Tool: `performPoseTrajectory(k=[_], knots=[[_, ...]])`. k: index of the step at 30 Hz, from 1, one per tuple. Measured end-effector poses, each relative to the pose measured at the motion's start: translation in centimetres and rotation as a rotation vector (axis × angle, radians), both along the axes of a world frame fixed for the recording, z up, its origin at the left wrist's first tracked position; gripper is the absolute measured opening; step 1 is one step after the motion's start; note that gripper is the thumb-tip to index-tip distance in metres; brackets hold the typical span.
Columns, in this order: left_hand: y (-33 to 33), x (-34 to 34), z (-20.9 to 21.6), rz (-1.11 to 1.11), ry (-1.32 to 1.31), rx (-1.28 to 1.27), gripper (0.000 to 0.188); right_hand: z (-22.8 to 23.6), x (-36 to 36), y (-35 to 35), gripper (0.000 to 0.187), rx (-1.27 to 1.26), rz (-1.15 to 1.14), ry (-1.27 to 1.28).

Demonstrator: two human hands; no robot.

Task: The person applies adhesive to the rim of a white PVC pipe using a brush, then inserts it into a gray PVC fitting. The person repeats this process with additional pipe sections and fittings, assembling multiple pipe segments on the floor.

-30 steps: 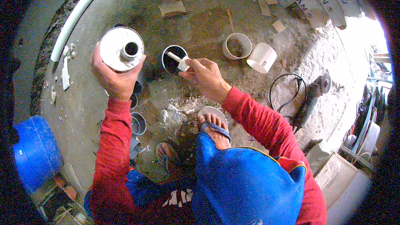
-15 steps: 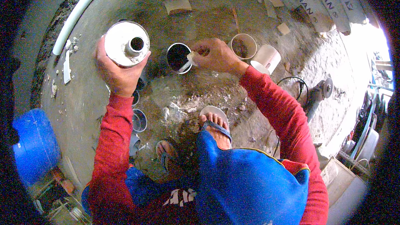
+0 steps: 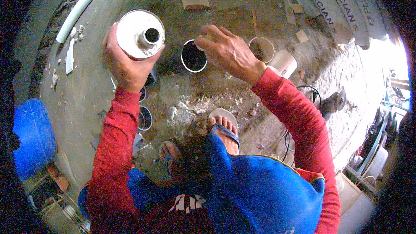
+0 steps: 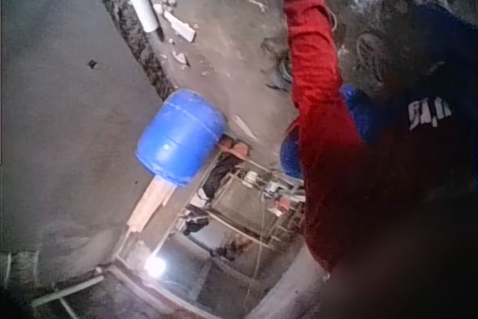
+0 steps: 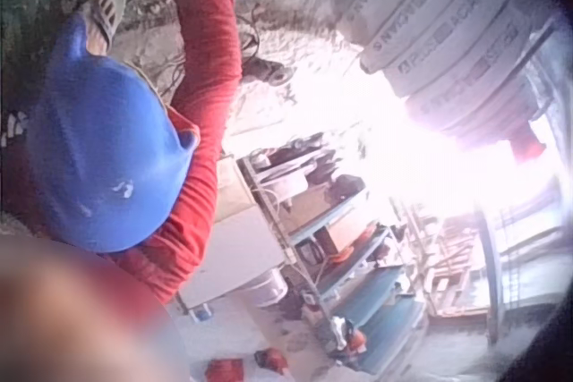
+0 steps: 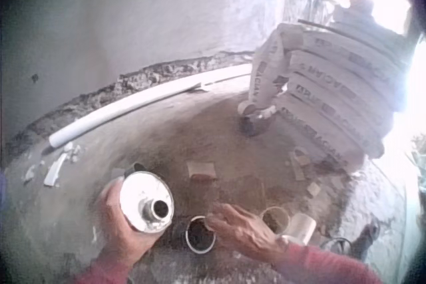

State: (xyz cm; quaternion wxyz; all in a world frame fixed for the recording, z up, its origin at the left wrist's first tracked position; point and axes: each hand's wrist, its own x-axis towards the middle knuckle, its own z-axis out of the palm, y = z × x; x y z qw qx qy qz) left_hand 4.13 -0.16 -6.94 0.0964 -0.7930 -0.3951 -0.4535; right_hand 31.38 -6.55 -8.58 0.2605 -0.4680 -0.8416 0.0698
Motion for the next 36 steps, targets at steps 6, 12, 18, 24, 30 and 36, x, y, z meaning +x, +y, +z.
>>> performPoseTrajectory(k=[6,12,18,24,30,36], knots=[[0.1,-0.2,0.0,-0.011,-0.008,0.030,0.106,-0.8,0.6,0.1,0.033,-0.202,0.028,-0.038],[0.0,-0.2,0.1,-0.024,0.001,0.003,0.116,-0.6,0.4,1.1,0.034,-0.457,0.018,0.222],[0.2,-0.3,-0.1,-0.026,-0.029,0.039,0.105,0.1,0.7,0.6,0.032,-0.351,-0.042,0.182],[0.1,0.0,-0.3,-0.014,-0.005,0.029,0.104,-0.1,0.8,-0.3,0.030,-0.644,-0.210,0.449],[0.2,0.0,-0.1,-0.036,-0.004,0.034,0.103,-0.7,1.0,-1.3,0.028,-0.566,-0.197,0.413],[0.1,0.5,-0.2,-0.021,0.026,0.028,0.102,0.1,1.5,-0.8,0.034,-0.696,-0.280,0.714]])
